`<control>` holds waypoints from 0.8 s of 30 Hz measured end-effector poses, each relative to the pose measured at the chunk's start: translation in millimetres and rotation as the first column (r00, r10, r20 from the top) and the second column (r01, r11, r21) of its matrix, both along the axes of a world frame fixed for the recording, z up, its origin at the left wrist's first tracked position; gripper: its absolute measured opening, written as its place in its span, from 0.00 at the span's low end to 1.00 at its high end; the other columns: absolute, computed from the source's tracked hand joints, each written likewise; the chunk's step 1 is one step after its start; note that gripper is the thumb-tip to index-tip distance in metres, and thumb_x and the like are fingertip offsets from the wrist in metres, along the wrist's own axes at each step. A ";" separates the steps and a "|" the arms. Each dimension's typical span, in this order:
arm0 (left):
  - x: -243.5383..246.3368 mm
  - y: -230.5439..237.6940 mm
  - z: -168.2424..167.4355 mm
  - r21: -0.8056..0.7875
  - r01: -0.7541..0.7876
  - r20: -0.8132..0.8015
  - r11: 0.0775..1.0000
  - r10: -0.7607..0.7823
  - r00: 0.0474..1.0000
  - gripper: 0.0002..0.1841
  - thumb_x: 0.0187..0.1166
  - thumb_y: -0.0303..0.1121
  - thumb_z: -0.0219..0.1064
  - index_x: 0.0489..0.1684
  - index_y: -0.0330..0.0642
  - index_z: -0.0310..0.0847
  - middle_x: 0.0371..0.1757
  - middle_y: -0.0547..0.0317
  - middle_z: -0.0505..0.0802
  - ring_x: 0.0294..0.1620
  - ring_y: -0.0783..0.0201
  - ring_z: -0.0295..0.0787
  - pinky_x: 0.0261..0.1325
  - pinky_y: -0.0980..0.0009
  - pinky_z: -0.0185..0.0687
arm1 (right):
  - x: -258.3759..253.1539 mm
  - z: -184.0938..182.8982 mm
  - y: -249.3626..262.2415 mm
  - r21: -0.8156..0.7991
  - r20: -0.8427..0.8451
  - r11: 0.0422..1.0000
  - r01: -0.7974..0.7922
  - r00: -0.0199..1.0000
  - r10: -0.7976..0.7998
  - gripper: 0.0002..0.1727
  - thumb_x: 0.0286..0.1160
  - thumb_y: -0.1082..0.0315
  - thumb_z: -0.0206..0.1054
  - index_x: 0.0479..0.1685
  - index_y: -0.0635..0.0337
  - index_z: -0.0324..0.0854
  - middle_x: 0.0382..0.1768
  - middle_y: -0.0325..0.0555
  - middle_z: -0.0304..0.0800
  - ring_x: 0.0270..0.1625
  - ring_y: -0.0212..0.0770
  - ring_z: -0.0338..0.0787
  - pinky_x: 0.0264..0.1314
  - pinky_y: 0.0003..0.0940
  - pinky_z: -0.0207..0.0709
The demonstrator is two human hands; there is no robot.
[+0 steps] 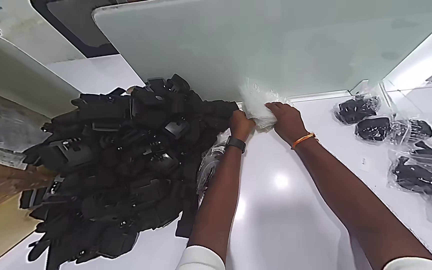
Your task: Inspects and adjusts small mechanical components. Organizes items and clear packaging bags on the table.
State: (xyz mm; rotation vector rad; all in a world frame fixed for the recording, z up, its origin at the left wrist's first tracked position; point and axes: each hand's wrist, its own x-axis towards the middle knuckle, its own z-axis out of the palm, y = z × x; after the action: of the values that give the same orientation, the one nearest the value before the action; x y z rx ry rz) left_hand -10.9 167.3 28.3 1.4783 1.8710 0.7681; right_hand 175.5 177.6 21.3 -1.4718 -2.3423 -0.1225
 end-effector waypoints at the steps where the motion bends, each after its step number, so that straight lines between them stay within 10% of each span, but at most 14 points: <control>1: 0.7 -0.2 -0.5 -0.005 0.014 0.003 1.000 -0.014 1.000 0.16 0.62 0.32 0.79 0.41 0.30 0.86 0.45 0.36 0.92 0.52 0.39 0.90 0.55 0.35 0.82 | 1.0 0.6 -1.9 -0.018 0.006 1.000 0.006 1.000 -0.006 0.36 0.60 0.83 0.69 0.76 0.50 0.80 0.69 0.52 0.87 0.62 0.62 0.89 0.55 0.63 0.82; 7: 12.1 -7.1 -2.0 -0.016 0.128 0.080 0.992 -0.126 0.989 0.18 0.59 0.32 0.82 0.40 0.28 0.86 0.41 0.37 0.92 0.46 0.43 0.91 0.53 0.39 0.85 | 21.4 8.1 -15.4 -0.082 -0.129 0.996 0.040 0.990 -0.050 0.30 0.62 0.76 0.74 0.70 0.52 0.83 0.63 0.53 0.90 0.62 0.62 0.90 0.58 0.69 0.81; 10: 10.4 -2.6 -5.1 -0.076 0.235 0.291 0.969 -0.204 0.935 0.10 0.70 0.29 0.75 0.42 0.30 0.87 0.29 0.52 0.94 0.25 0.63 0.89 0.33 0.63 0.87 | 35.8 6.9 -9.9 -0.129 -0.311 0.989 0.075 0.944 -0.112 0.23 0.63 0.68 0.77 0.62 0.56 0.85 0.53 0.55 0.93 0.57 0.58 0.92 0.58 0.69 0.81; 16: -10.5 7.7 -7.1 -0.059 -0.036 0.444 0.998 0.059 0.894 0.25 0.73 0.23 0.67 0.71 0.24 0.75 0.54 0.34 0.93 0.47 0.49 0.95 0.55 0.54 0.92 | 47.8 3.2 -0.9 -0.098 -0.766 0.992 -0.084 0.642 -0.022 0.21 0.61 0.74 0.77 0.57 0.67 0.83 0.50 0.48 0.93 0.54 0.33 0.92 0.64 0.37 0.86; 20: -5.5 0.4 8.1 -0.181 -0.029 0.662 0.983 0.144 0.736 0.22 0.80 0.21 0.63 0.72 0.26 0.69 0.57 0.37 0.90 0.43 0.57 0.95 0.48 0.65 0.92 | 50.2 -1.1 4.1 -0.068 -0.867 0.992 -0.109 0.499 -0.005 0.22 0.62 0.77 0.76 0.58 0.68 0.81 0.51 0.46 0.93 0.55 0.30 0.92 0.64 0.33 0.87; 24: -2.6 -0.9 8.4 -0.188 0.073 0.692 0.979 0.080 0.718 0.26 0.79 0.21 0.66 0.77 0.30 0.67 0.58 0.39 0.90 0.44 0.58 0.94 0.48 0.65 0.92 | 41.9 -2.0 -2.4 -0.138 -0.686 0.990 0.041 0.716 -0.125 0.22 0.61 0.67 0.80 0.57 0.62 0.84 0.51 0.49 0.93 0.56 0.39 0.92 0.65 0.47 0.85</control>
State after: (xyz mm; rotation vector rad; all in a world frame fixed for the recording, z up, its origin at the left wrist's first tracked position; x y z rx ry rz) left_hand -13.5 166.3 36.7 0.8628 1.3073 0.9405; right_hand 217.3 175.2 19.3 -1.3522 -1.6772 0.4793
